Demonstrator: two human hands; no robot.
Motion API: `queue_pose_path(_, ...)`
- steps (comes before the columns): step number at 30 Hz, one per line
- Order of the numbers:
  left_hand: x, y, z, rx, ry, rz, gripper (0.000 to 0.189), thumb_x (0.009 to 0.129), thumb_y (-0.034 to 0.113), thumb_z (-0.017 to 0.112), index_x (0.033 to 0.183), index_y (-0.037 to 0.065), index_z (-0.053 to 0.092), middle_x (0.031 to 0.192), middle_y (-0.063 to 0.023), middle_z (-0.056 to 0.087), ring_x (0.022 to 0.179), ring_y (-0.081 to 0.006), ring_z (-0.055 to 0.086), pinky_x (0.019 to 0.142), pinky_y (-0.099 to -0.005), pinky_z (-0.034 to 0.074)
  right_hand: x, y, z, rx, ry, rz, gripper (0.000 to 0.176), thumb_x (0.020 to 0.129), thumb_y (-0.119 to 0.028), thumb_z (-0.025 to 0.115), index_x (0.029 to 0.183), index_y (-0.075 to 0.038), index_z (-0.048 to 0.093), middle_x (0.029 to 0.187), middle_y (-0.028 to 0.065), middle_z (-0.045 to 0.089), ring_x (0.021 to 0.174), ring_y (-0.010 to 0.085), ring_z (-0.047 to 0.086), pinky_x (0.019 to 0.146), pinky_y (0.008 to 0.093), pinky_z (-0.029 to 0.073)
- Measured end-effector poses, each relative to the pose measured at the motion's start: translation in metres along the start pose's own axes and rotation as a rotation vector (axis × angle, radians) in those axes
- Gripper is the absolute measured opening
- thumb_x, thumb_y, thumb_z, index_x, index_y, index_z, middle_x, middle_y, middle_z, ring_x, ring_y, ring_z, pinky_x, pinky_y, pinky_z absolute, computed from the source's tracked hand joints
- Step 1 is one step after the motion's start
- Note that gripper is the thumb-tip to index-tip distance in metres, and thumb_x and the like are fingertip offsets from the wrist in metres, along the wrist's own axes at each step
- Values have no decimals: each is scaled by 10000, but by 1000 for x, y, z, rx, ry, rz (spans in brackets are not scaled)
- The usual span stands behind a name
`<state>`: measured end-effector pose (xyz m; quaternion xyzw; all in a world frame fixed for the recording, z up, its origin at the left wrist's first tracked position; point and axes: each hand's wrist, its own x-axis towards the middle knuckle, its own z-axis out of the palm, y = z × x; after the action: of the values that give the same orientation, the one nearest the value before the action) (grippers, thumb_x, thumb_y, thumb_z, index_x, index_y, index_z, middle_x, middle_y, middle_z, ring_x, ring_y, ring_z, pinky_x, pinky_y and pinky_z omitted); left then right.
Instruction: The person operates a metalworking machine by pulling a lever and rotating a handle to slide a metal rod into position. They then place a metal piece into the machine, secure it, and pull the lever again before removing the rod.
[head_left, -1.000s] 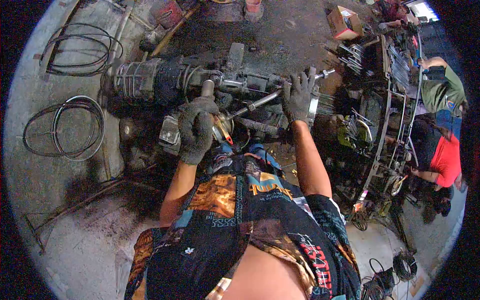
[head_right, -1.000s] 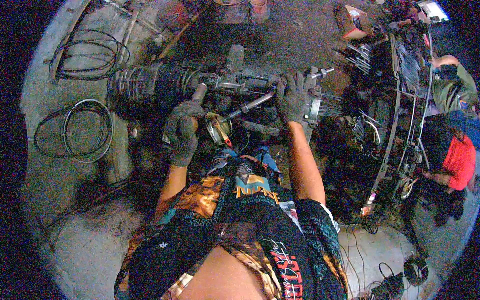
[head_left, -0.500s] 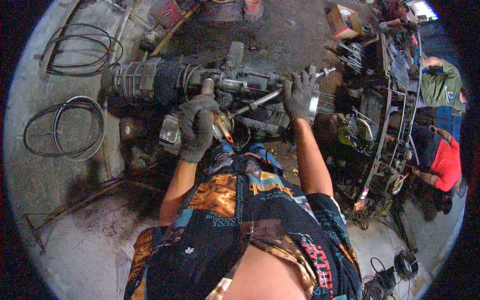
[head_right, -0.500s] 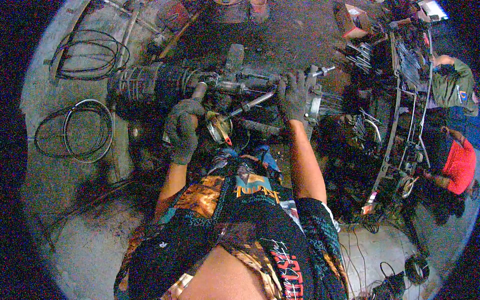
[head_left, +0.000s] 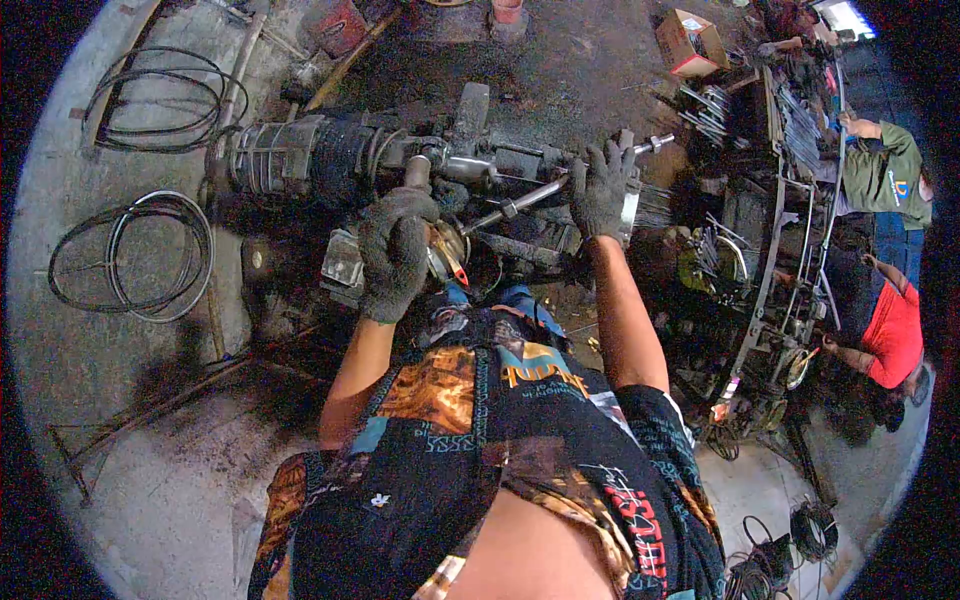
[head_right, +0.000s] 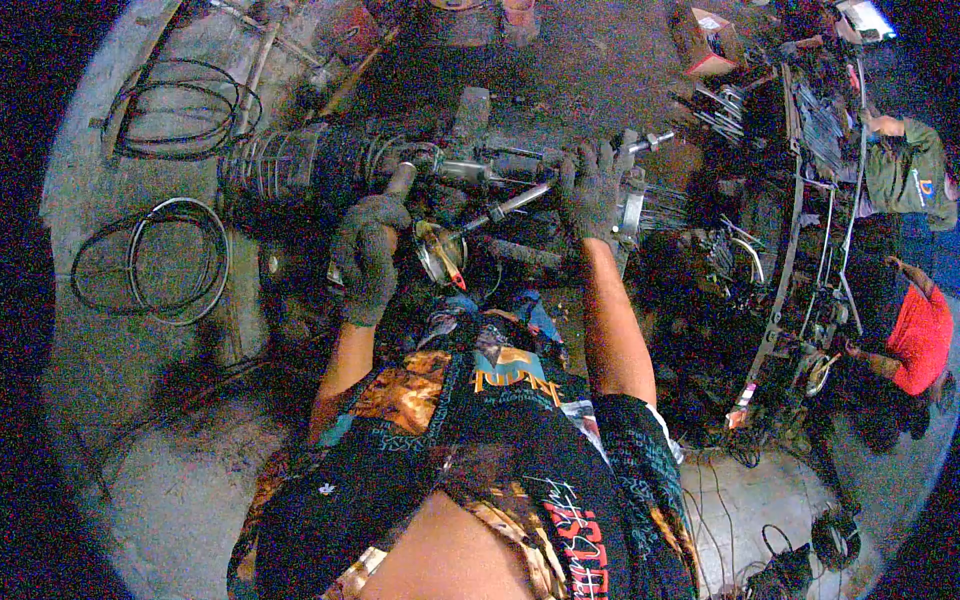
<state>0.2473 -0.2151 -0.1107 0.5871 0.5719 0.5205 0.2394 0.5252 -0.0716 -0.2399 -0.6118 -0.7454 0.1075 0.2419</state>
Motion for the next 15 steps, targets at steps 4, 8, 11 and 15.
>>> queue_pose_path(4,-5,-6,5,-49,65,-16,230,995,218,548,924,21,642,907,-112,670,876,-259,642,832,-374,506,-3,11,12,22,49,-18,374,941,-287,618,1193,-13,647,1405,256,486,1383,475,352,1146,512,322)
queue_pose_path(8,-1,2,4,-49,86,-13,188,988,179,553,926,24,640,906,-106,670,881,-246,642,834,-367,505,-3,17,17,21,42,4,360,947,-284,605,1204,-34,643,1414,250,477,1393,484,335,1142,538,316)
queue_pose_path(11,-2,-2,3,-12,82,-26,188,988,178,552,930,23,641,910,-107,671,886,-247,642,840,-370,504,-2,17,18,-5,46,-4,349,945,-289,606,1194,-50,651,1432,245,460,1401,503,310,1145,555,304)
queue_pose_path(15,1,4,2,-30,72,-29,189,988,180,553,926,25,641,919,-107,671,895,-248,639,849,-373,500,-1,15,16,13,34,20,345,931,-297,623,1182,-63,657,1444,239,451,1406,520,290,1152,561,293)
